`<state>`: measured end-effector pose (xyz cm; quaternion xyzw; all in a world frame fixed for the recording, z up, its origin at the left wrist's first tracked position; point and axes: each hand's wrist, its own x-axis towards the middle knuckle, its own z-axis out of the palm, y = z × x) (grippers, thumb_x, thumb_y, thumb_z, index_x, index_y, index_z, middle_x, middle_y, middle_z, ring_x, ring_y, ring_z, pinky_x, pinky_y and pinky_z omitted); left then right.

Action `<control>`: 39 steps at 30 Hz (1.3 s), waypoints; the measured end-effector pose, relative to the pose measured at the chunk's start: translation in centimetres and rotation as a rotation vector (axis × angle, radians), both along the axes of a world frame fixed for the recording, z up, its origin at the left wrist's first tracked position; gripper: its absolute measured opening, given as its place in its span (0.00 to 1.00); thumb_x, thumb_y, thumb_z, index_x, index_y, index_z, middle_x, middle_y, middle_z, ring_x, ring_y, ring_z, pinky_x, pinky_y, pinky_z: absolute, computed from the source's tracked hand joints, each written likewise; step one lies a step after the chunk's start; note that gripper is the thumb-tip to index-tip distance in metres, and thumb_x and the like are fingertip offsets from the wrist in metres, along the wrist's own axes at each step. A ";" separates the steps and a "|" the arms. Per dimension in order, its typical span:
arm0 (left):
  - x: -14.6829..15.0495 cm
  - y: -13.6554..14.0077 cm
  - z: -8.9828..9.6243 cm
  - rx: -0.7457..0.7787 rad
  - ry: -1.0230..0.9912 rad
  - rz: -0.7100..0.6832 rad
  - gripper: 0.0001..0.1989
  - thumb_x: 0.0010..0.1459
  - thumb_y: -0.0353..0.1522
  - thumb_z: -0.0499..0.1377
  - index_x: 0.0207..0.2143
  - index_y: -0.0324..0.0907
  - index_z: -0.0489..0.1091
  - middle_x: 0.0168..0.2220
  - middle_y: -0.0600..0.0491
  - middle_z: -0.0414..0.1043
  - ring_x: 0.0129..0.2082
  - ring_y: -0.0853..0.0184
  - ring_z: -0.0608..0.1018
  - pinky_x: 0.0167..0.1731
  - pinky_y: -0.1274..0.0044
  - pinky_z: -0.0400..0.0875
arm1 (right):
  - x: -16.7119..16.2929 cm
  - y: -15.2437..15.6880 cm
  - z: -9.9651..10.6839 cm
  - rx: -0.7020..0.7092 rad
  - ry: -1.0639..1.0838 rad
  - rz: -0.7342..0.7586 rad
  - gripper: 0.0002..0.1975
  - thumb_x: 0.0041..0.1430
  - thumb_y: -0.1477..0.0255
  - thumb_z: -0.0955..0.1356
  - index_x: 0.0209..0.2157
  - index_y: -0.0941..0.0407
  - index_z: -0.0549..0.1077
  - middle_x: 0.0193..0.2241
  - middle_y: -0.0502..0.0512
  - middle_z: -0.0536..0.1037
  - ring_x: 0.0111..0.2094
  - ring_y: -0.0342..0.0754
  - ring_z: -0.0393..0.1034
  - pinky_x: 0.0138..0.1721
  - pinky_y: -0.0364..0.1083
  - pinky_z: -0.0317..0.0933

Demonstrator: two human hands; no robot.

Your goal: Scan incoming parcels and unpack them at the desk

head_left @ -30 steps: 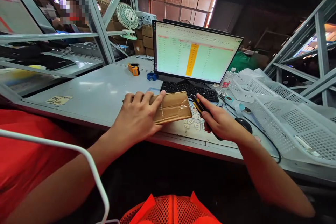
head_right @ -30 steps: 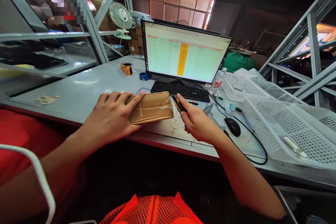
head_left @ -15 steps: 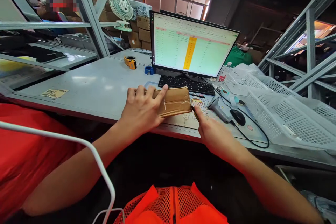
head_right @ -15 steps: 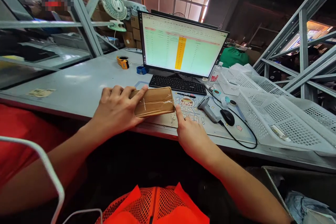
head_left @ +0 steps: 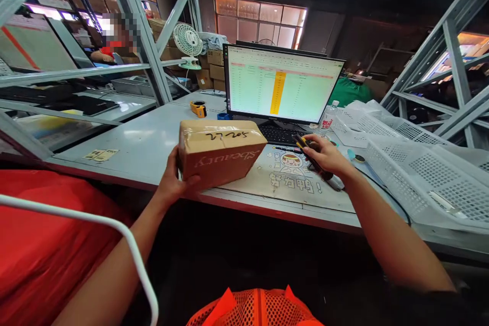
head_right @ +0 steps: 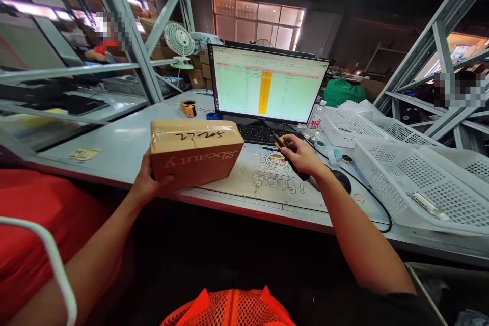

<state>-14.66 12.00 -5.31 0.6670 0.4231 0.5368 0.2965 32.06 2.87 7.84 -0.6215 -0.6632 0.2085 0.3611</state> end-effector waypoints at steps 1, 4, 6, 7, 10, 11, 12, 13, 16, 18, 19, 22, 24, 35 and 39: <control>-0.1 0.4 -0.6 -0.058 -0.007 -0.018 0.66 0.42 0.55 0.75 0.74 0.41 0.48 0.71 0.35 0.58 0.71 0.40 0.63 0.70 0.53 0.59 | -0.5 1.3 0.1 -0.059 0.018 -0.001 0.14 0.69 0.70 0.67 0.55 0.54 0.70 0.33 0.53 0.79 0.30 0.47 0.75 0.30 0.43 0.68; 0.0 1.6 -1.0 -0.206 -0.004 -0.075 0.60 0.41 0.54 0.76 0.70 0.40 0.56 0.67 0.35 0.65 0.68 0.40 0.68 0.67 0.52 0.64 | -3.0 5.3 0.7 -0.187 0.078 0.034 0.07 0.71 0.72 0.65 0.48 0.55 0.72 0.25 0.49 0.73 0.23 0.45 0.71 0.23 0.42 0.64; 0.5 2.1 -0.5 -0.248 -0.019 -0.101 0.58 0.38 0.55 0.77 0.66 0.42 0.60 0.65 0.37 0.68 0.66 0.40 0.70 0.66 0.54 0.68 | -4.9 7.8 1.2 -0.180 0.029 0.070 0.08 0.74 0.69 0.64 0.40 0.55 0.72 0.21 0.47 0.69 0.18 0.43 0.66 0.19 0.41 0.60; 0.9 2.4 -0.2 -0.253 -0.033 -0.115 0.57 0.37 0.56 0.77 0.65 0.43 0.62 0.64 0.37 0.69 0.66 0.40 0.71 0.65 0.55 0.69 | -5.8 9.0 1.5 -0.163 -0.008 0.079 0.12 0.75 0.67 0.63 0.36 0.55 0.71 0.20 0.47 0.68 0.17 0.42 0.64 0.18 0.41 0.57; 2.3 3.1 0.0 -0.255 -0.082 -0.136 0.56 0.35 0.60 0.76 0.61 0.42 0.65 0.60 0.37 0.73 0.64 0.39 0.72 0.63 0.53 0.70 | -7.7 12.2 2.1 -0.152 -0.060 0.078 0.21 0.77 0.61 0.62 0.29 0.55 0.68 0.17 0.46 0.66 0.14 0.41 0.62 0.17 0.41 0.53; 2.6 3.3 -0.2 -0.252 -0.101 -0.129 0.55 0.36 0.60 0.75 0.60 0.41 0.65 0.60 0.36 0.73 0.64 0.38 0.72 0.63 0.52 0.70 | -8.1 13.1 2.3 -0.155 -0.063 0.081 0.22 0.77 0.60 0.62 0.28 0.55 0.67 0.16 0.46 0.66 0.14 0.41 0.61 0.17 0.41 0.53; 2.9 3.5 -0.5 -0.249 -0.121 -0.114 0.54 0.37 0.61 0.75 0.59 0.40 0.66 0.60 0.35 0.73 0.64 0.38 0.72 0.63 0.52 0.70 | -8.4 13.7 2.4 -0.158 -0.068 0.091 0.23 0.76 0.59 0.63 0.26 0.55 0.67 0.16 0.47 0.67 0.14 0.41 0.61 0.17 0.41 0.53; 3.1 3.7 -0.9 -0.244 -0.137 -0.097 0.53 0.38 0.60 0.75 0.59 0.39 0.65 0.61 0.34 0.72 0.64 0.38 0.73 0.63 0.51 0.70 | -8.6 14.2 2.4 -0.158 -0.072 0.105 0.24 0.75 0.57 0.64 0.25 0.55 0.66 0.16 0.47 0.67 0.14 0.41 0.61 0.18 0.41 0.53; 3.1 4.2 -2.0 -0.231 -0.162 -0.076 0.52 0.39 0.59 0.75 0.58 0.39 0.65 0.61 0.34 0.72 0.62 0.39 0.74 0.62 0.52 0.71 | -8.9 14.9 2.2 -0.161 -0.063 0.151 0.26 0.73 0.54 0.66 0.24 0.54 0.65 0.16 0.48 0.67 0.14 0.41 0.60 0.17 0.42 0.52; 2.9 4.3 -2.4 -0.218 -0.159 -0.087 0.51 0.39 0.58 0.76 0.57 0.39 0.65 0.60 0.35 0.73 0.62 0.39 0.75 0.62 0.52 0.71 | -8.8 14.9 1.9 -0.167 -0.046 0.145 0.25 0.74 0.53 0.65 0.25 0.54 0.67 0.15 0.47 0.67 0.14 0.42 0.60 0.17 0.42 0.52; 2.8 4.4 -2.5 -0.209 -0.153 -0.092 0.50 0.39 0.57 0.76 0.57 0.39 0.65 0.60 0.35 0.73 0.62 0.40 0.75 0.62 0.53 0.71 | -8.7 14.9 1.8 -0.172 -0.039 0.130 0.24 0.74 0.54 0.64 0.27 0.55 0.68 0.15 0.47 0.67 0.14 0.42 0.61 0.17 0.42 0.53; 2.6 4.3 -2.5 -0.188 -0.134 -0.093 0.50 0.40 0.58 0.76 0.57 0.40 0.64 0.60 0.36 0.73 0.62 0.40 0.74 0.62 0.53 0.71 | -8.4 14.6 1.6 -0.198 -0.028 0.088 0.22 0.75 0.56 0.64 0.31 0.55 0.72 0.15 0.46 0.66 0.13 0.42 0.60 0.17 0.42 0.54; 2.6 4.3 -2.5 -0.188 -0.127 -0.084 0.51 0.40 0.58 0.75 0.58 0.40 0.64 0.60 0.36 0.73 0.62 0.40 0.74 0.62 0.53 0.72 | -8.4 14.4 1.6 -0.219 -0.023 0.091 0.21 0.76 0.57 0.63 0.32 0.55 0.73 0.14 0.46 0.66 0.13 0.42 0.60 0.16 0.41 0.55; 2.7 4.0 -2.1 -0.219 -0.123 -0.063 0.52 0.37 0.58 0.76 0.56 0.39 0.65 0.58 0.36 0.74 0.62 0.38 0.74 0.63 0.51 0.70 | -9.0 11.3 1.2 -0.303 0.115 0.126 0.22 0.77 0.59 0.61 0.31 0.56 0.73 0.16 0.46 0.67 0.12 0.41 0.59 0.14 0.40 0.53; 2.5 4.0 -2.0 -0.240 -0.127 -0.080 0.51 0.35 0.59 0.76 0.55 0.40 0.66 0.60 0.35 0.73 0.63 0.38 0.73 0.64 0.50 0.67 | -8.8 10.0 0.9 -0.327 0.197 0.157 0.23 0.78 0.58 0.60 0.32 0.57 0.74 0.15 0.46 0.66 0.12 0.39 0.58 0.14 0.39 0.54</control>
